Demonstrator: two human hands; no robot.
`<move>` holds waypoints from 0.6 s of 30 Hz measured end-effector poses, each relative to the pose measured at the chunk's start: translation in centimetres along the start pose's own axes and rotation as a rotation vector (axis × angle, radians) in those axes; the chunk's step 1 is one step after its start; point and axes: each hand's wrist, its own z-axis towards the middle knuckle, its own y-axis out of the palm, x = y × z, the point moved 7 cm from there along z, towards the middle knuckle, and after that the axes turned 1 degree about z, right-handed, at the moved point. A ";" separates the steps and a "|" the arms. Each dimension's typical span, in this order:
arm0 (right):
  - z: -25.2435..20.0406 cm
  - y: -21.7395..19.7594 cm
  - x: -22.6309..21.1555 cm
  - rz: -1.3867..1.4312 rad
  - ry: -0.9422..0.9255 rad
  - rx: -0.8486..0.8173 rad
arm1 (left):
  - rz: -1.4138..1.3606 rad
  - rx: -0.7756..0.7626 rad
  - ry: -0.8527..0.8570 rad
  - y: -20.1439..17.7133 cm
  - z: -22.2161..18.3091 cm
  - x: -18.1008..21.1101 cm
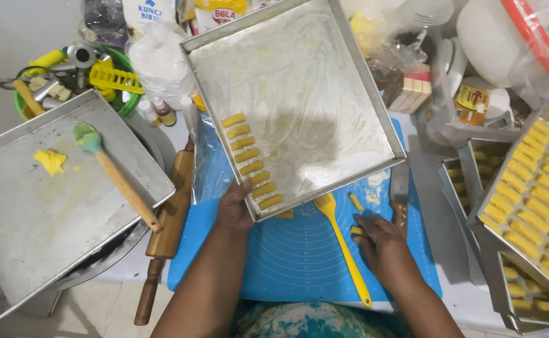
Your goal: Greasing a baking tray with a brush and arranging small rectangular dough pieces into neat rows.
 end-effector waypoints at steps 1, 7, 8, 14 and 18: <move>0.0 0.2 0.2 -0.001 -0.006 -0.001 | 0.001 -0.001 0.006 0.0 0.1 0.2; -0.4 0.4 1.0 -0.001 0.016 -0.015 | 0.010 -0.002 -0.017 -0.2 -0.1 -0.1; -0.4 0.3 1.4 0.034 0.035 -0.048 | 0.020 0.028 -0.012 -0.5 -0.1 -0.1; -0.6 -0.3 1.9 0.078 0.227 -0.144 | 0.005 0.031 -0.030 -0.3 0.0 -0.3; -0.2 -0.5 0.5 0.054 0.179 -0.089 | 0.021 0.022 -0.033 -0.2 0.0 -0.2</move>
